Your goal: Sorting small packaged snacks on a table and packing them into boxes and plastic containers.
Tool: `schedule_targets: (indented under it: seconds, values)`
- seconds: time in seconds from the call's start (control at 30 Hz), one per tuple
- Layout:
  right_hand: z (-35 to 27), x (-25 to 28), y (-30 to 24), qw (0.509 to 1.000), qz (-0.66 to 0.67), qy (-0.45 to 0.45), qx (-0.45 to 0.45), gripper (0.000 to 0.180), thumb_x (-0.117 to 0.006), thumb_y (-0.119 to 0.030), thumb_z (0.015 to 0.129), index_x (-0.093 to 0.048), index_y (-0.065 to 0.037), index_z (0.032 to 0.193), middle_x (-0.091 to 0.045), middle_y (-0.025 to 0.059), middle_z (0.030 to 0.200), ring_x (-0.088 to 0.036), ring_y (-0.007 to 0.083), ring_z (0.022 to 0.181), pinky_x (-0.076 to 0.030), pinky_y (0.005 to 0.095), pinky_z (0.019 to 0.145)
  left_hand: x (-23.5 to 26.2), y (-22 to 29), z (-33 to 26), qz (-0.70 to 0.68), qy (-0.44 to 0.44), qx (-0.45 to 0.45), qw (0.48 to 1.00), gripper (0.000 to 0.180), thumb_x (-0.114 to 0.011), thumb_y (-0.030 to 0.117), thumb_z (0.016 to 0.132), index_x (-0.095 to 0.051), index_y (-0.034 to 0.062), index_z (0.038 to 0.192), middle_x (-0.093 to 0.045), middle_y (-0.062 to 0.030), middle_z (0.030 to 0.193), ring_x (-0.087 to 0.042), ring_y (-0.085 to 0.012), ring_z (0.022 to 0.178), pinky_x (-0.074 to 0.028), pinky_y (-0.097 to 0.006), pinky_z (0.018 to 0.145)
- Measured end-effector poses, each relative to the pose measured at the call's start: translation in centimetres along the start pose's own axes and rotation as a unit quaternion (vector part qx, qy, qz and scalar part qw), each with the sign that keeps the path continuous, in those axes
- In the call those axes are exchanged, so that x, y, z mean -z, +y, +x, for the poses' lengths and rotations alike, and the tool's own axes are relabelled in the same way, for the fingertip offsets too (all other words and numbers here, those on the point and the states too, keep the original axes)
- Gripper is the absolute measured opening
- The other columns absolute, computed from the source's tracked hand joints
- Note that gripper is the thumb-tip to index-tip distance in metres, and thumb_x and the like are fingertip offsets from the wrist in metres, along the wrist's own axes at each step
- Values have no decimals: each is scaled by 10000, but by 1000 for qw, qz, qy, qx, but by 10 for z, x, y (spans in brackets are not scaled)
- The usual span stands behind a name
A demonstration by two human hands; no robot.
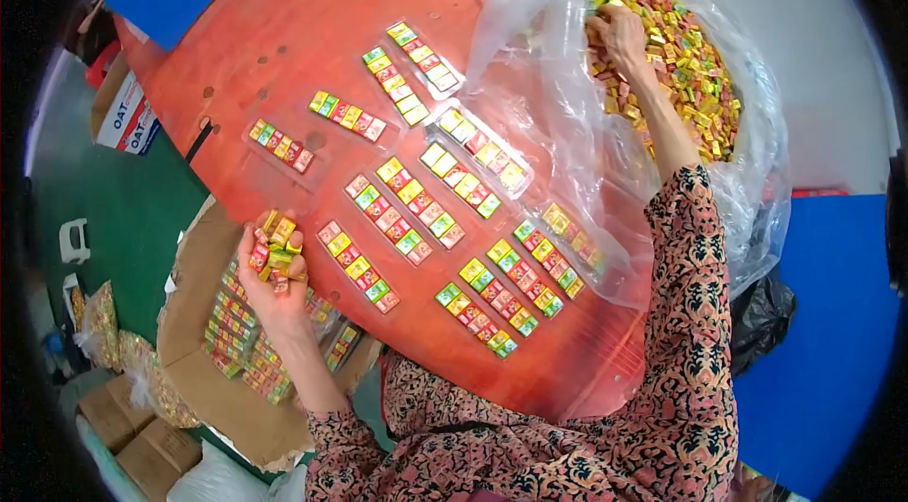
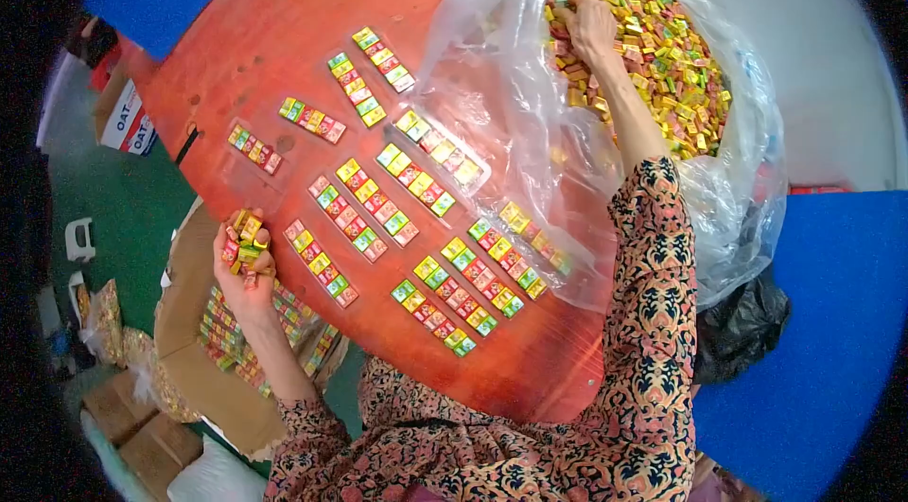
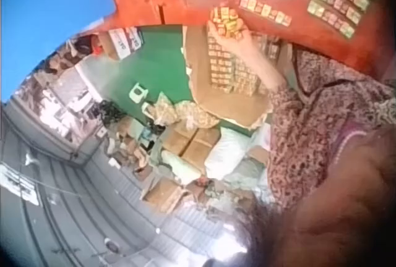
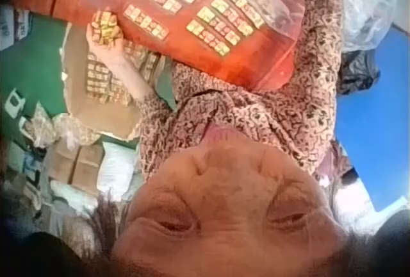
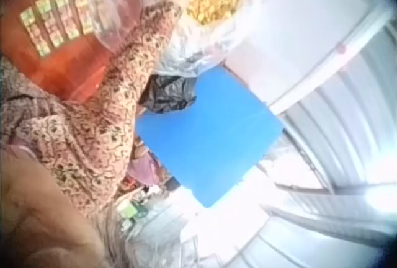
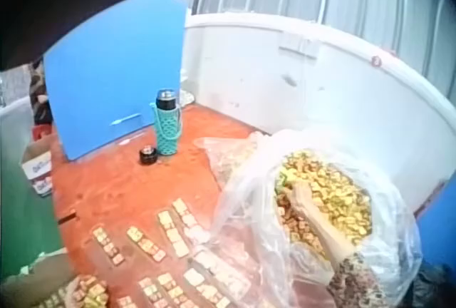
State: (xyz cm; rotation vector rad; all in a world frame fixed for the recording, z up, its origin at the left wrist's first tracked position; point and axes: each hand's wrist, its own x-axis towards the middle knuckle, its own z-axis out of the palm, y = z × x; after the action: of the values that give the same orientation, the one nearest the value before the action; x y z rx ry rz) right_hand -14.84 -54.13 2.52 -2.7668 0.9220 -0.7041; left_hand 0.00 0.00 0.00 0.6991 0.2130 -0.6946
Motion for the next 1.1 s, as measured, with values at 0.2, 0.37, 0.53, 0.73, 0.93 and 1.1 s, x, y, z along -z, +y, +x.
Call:
schedule_targets:
  seconds: [0.2, 0.37, 0.53, 0.73, 0.93, 1.1]
  values:
    - [-3, -2, -6, 993, -114, 17, -39, 253, -518, -260, 756, -641, -55, 839, -614, 178, 781, -592, 340, 741, -450, 428, 654, -10, -7, -6, -52, 3, 22, 998, 322, -427, 295, 906, -552, 26, 1029, -599, -198, 962, -594, -257, 680, -388, -214, 366]
    - [-8, 23, 33, 993, -46, 105, 11, 251, -631, -241, 772, -655, -48, 931, -634, 141, 834, -601, 289, 786, -456, 342, 700, -19, -14, -3, -69, -8, 19, 997, 319, -437, 301, 895, -555, 28, 1011, -599, -200, 939, -603, -261, 685, -428, -237, 379]
    - [-23, 59, -27, 989, 65, 105, -82, 233, -684, -191, 763, -665, -32, 932, -661, 73, 832, -591, 160, 702, -458, 268, 687, -17, -10, -10, -86, -11, 22, 996, 303, -457, 292, 880, -559, 28, 988, -602, -210, 927, -609, -263, 667, -459, -263, 395]
    - [-69, 49, -181, 946, 297, -27, 128, 201, -623, 31, 770, -647, -31, 960, -650, 32, 900, -586, 101, 733, -466, 214, 649, -14, -13, -6, -99, -12, 26, 995, 316, -439, 273, 899, -556, 16, 1039, -593, -215, 975, -605, -257, 679, -445, -231, 364]
    - [-91, -5, -311, 908, 216, -175, 314, 180, -607, -104, 782, -630, -7, 932, -608, 115, 809, -597, 234, 669, -467, 312, 601, -13, -12, -7, -104, -17, 44, 993, 276, -471, 279, 871, -568, 46, 983, -619, -183, 919, -623, -274, 667, -462, -269, 382]
    - [-84, -49, -324, 889, 317, -287, 165, 270, -579, -159, 806, -615, 32, 993, -628, 164, 785, -601, 177, 675, -453, 313, 603, -15, -12, -8, -89, 8, 35, 995, 267, -481, 282, 869, -574, 54, 972, -633, -154, 884, -629, -266, 648, -460, -270, 382]
